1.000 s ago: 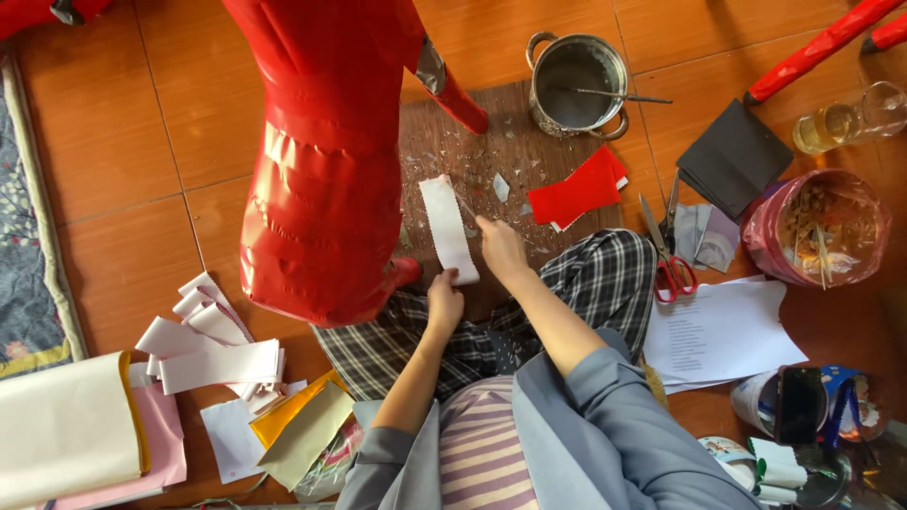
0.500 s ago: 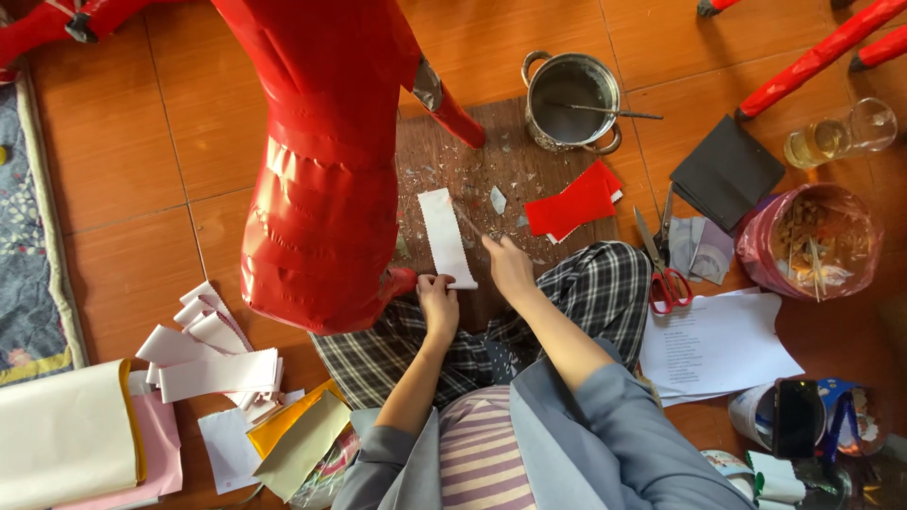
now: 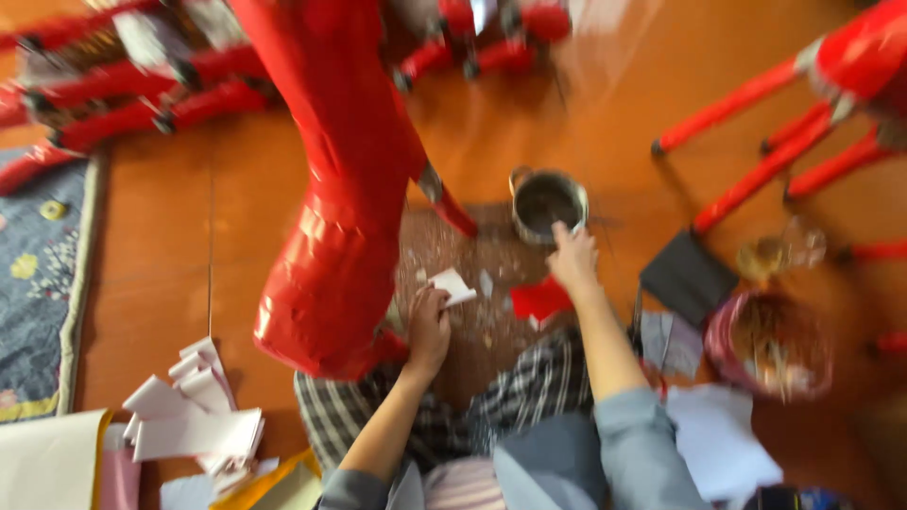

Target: Decorating a red animal-shaped craft frame by cutting and gluing paper strips onto it

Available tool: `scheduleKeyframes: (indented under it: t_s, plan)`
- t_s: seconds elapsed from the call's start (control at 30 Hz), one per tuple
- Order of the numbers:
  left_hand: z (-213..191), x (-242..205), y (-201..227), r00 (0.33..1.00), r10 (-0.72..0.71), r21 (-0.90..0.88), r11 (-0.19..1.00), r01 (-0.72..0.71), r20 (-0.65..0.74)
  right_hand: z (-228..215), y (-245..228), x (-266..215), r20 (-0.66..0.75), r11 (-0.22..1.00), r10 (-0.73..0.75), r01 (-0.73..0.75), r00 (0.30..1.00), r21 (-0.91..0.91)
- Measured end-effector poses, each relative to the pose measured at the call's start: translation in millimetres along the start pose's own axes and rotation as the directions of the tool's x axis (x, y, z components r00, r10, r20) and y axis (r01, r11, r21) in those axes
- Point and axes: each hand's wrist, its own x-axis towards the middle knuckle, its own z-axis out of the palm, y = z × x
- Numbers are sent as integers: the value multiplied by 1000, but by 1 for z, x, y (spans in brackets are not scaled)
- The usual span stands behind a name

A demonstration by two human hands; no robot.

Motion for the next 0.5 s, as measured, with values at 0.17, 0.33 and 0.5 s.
scheduleKeyframes:
  t_s: [0.17, 0.33, 0.5]
  plan:
    - [-36, 48, 75, 987, 49, -125, 990, -68, -154, -86, -108, -54, 51, 532, -567, 318, 822, 785]
    - [-136, 94, 157, 928, -21, -402, 905, -140, -372, -89, -140, -36, -121, 325, -618, 393, 777, 860]
    - [-247, 174, 189, 850, -96, -546, 802, -241, -517, -215, -215, -7, -448, -102, -442, 453, 777, 886]
